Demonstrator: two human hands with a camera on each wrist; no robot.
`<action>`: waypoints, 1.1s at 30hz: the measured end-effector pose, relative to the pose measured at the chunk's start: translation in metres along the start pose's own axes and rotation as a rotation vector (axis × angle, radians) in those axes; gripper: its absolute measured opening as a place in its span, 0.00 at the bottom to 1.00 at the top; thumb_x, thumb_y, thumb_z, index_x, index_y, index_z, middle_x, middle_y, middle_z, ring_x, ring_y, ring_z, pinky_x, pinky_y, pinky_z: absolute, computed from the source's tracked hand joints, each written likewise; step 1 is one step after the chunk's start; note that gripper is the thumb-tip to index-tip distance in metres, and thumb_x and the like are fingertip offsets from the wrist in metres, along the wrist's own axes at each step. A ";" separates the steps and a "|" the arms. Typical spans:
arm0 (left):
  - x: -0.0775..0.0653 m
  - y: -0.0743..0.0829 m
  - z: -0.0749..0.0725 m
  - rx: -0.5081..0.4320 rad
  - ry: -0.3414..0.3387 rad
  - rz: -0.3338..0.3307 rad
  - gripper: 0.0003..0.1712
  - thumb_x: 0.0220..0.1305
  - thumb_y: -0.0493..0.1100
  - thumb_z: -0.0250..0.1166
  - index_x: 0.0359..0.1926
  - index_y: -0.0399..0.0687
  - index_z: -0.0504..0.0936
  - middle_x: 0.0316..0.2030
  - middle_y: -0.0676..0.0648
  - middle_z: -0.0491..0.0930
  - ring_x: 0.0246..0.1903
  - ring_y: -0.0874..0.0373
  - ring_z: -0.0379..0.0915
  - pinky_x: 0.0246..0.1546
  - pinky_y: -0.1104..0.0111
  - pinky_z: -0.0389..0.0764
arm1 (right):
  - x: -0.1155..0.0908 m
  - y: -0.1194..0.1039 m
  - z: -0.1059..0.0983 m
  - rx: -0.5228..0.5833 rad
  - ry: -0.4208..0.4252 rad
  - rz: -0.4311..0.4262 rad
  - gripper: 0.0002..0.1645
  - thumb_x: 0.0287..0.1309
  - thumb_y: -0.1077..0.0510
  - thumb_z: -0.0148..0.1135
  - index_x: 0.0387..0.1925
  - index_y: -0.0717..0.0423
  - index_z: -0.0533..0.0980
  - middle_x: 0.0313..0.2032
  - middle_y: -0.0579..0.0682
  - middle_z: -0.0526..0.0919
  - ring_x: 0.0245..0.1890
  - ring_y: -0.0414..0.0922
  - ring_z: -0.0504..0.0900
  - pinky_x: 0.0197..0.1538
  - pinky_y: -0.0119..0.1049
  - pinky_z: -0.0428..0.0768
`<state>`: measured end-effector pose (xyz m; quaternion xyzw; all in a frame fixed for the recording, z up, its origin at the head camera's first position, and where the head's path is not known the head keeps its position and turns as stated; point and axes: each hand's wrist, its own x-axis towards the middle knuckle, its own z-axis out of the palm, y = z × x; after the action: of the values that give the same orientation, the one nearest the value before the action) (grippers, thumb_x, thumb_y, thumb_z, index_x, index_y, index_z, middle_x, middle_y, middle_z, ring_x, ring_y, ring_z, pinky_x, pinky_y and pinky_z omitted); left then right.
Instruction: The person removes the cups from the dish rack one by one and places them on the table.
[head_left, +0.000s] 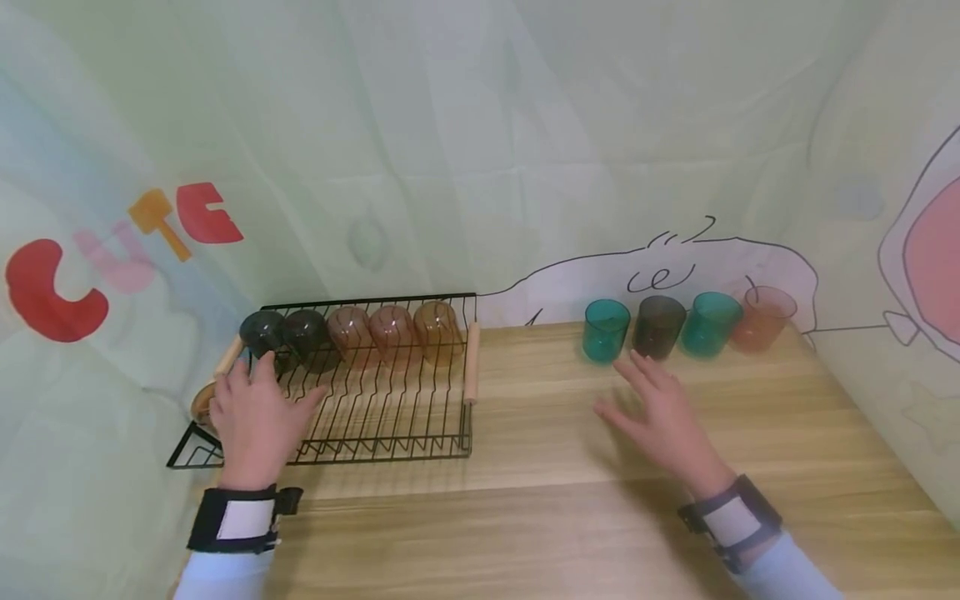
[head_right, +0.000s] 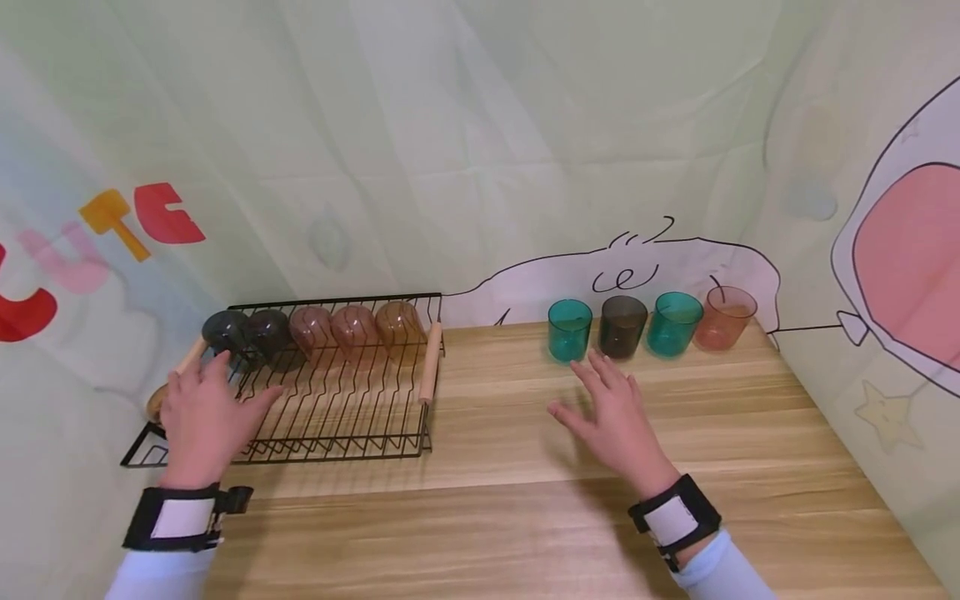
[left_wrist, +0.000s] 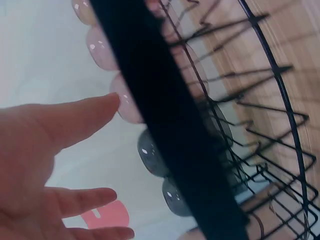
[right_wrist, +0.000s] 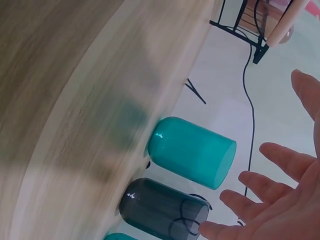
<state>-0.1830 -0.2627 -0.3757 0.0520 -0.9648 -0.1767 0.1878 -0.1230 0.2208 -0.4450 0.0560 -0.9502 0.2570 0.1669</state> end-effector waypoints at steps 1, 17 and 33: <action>0.001 -0.003 0.001 0.010 -0.012 -0.010 0.52 0.50 0.58 0.69 0.68 0.35 0.57 0.66 0.22 0.50 0.65 0.21 0.36 0.56 0.27 0.44 | 0.000 0.000 0.001 -0.001 0.003 -0.008 0.46 0.50 0.30 0.60 0.66 0.47 0.64 0.70 0.58 0.57 0.68 0.61 0.57 0.66 0.63 0.57; 0.008 -0.034 0.002 0.109 -0.081 -0.121 0.50 0.54 0.58 0.65 0.69 0.39 0.54 0.65 0.19 0.43 0.64 0.17 0.29 0.54 0.25 0.42 | -0.005 -0.007 0.003 0.018 -0.003 -0.043 0.45 0.50 0.32 0.62 0.65 0.48 0.65 0.68 0.59 0.60 0.67 0.61 0.60 0.65 0.61 0.60; 0.005 -0.045 0.010 0.110 -0.018 -0.125 0.38 0.55 0.44 0.65 0.63 0.32 0.62 0.59 0.21 0.55 0.61 0.21 0.46 0.45 0.29 0.63 | -0.007 -0.006 0.007 0.011 0.003 -0.041 0.43 0.50 0.33 0.63 0.63 0.51 0.68 0.68 0.58 0.60 0.67 0.59 0.61 0.65 0.59 0.62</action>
<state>-0.1899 -0.3022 -0.3985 0.1208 -0.9696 -0.1352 0.1643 -0.1172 0.2126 -0.4507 0.0761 -0.9472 0.2586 0.1735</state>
